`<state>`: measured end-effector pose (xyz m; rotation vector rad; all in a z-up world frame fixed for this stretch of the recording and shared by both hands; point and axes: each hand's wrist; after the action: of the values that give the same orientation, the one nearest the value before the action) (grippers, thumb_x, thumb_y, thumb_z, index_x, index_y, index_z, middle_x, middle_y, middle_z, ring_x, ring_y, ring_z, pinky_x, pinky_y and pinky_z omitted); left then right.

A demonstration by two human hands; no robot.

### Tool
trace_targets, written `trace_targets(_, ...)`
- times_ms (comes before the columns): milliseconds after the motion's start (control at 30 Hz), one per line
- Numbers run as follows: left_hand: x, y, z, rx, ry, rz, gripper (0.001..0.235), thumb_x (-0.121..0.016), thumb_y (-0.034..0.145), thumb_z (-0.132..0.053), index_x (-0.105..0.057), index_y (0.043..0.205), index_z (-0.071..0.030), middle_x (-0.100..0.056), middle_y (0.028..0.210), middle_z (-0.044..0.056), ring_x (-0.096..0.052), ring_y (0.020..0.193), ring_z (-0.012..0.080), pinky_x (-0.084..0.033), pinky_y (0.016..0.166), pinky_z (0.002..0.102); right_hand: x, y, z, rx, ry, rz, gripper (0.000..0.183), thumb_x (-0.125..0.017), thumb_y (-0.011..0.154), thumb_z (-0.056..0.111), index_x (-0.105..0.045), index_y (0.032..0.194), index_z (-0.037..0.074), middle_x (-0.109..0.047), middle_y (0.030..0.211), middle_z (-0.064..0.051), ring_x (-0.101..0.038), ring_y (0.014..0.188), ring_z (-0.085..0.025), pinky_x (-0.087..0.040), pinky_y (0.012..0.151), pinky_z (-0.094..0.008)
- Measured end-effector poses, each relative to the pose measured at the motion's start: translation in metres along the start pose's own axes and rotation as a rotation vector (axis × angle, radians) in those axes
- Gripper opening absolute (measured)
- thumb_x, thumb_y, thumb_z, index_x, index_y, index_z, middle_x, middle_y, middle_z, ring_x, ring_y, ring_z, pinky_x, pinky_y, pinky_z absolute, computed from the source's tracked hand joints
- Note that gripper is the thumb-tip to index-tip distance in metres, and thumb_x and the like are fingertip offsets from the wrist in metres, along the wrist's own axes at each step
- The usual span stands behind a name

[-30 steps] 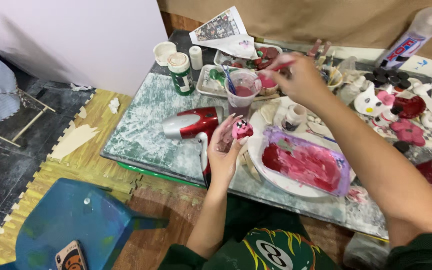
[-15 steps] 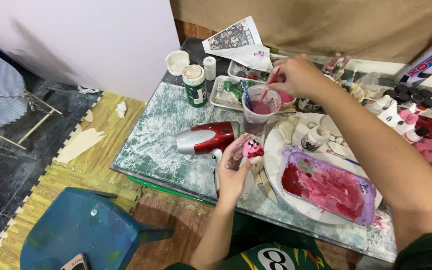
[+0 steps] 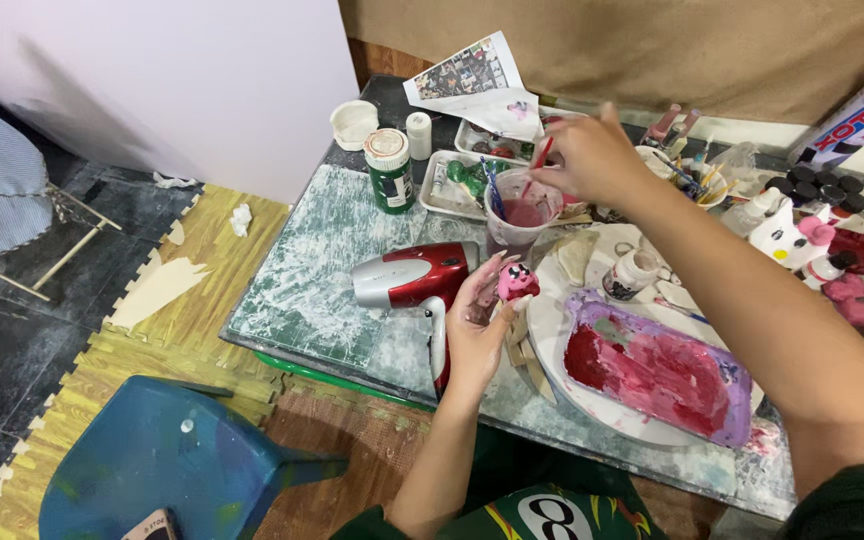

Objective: The person paints a small pink ceramic figurine with red paint using a fine brush, repeatedly dipping the brush into a container and applying paint to the figurine's surface. The person also uses a hairdryer to dry the paint on the figurine.

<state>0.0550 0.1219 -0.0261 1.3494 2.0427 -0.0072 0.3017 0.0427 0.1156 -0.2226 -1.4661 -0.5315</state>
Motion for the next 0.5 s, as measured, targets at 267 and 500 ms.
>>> trace_targets(267,0.005,-0.002,0.006,-0.018,-0.038,-0.002,0.059,-0.069,0.096,0.001,-0.046,0.15,0.005,-0.057,0.149,0.019,-0.058,0.136,0.024,-0.047,0.116,0.037,-0.006,-0.003,0.003,0.067,-0.053,-0.1,0.024,-0.08,0.084,0.04,-0.078,0.087,0.016,-0.073,0.096,-0.002,-0.067,0.092,-0.023,-0.041,0.091,-0.06)
trace_targets(500,0.006,0.001,0.002,0.027,-0.007,-0.028,0.061,-0.07,0.092,0.006,-0.048,0.148,0.005,-0.059,0.146,0.018,-0.061,0.13,0.0234,-0.049,0.112,0.037,-0.004,0.006,-0.003,0.076,-0.159,-0.255,0.027,-0.081,0.086,0.043,-0.08,0.091,0.016,-0.073,0.096,-0.004,-0.064,0.101,-0.025,-0.034,0.092,-0.057)
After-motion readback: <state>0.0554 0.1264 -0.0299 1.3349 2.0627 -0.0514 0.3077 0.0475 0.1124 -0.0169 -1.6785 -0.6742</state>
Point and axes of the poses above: each hand's wrist, its own y-axis towards the middle knuckle, its own x-axis out of the back of the hand, z = x × y
